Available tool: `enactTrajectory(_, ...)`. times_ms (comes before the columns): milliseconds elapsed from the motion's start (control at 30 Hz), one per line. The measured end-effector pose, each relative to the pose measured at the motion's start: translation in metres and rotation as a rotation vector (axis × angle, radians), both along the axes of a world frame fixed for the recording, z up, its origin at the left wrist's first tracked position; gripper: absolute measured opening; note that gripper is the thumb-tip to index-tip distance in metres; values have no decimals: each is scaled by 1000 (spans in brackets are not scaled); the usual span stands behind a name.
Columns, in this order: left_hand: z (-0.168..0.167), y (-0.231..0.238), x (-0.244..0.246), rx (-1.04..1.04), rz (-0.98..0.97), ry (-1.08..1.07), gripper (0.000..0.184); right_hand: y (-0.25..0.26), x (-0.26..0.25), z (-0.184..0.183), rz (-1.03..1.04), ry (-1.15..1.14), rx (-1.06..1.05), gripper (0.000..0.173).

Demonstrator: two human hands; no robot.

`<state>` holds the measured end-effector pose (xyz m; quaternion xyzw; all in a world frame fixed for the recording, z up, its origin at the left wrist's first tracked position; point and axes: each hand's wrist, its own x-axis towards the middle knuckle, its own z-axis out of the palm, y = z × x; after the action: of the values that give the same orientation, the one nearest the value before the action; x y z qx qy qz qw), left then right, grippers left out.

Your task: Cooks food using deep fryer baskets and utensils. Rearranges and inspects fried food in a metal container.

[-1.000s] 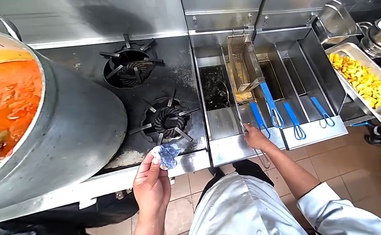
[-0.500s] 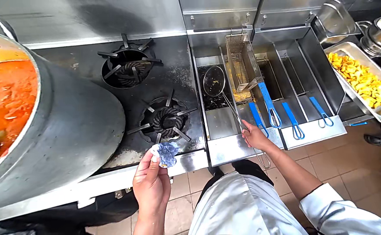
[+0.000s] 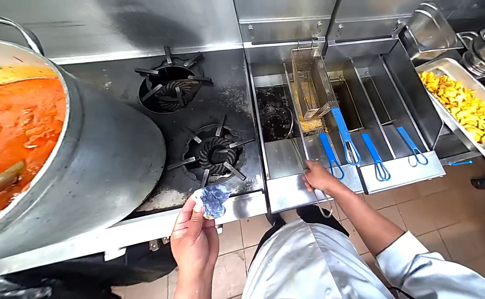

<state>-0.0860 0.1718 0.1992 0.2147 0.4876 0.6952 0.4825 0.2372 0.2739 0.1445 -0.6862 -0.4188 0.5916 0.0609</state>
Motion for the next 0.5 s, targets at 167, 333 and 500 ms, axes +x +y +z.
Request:
enactTrajectory(167, 5, -2, 0, -11, 19, 7, 28, 40, -19, -18, -425, 435, 2, 33)
enactTrajectory(333, 11, -5, -1, 17, 25, 1, 28, 87, -14, -58, -350, 443, 95, 35)
enactTrajectory(500, 12, -11, -3, 27, 38, -6, 29, 92, -1, -70, -155, 305, 209, 51)
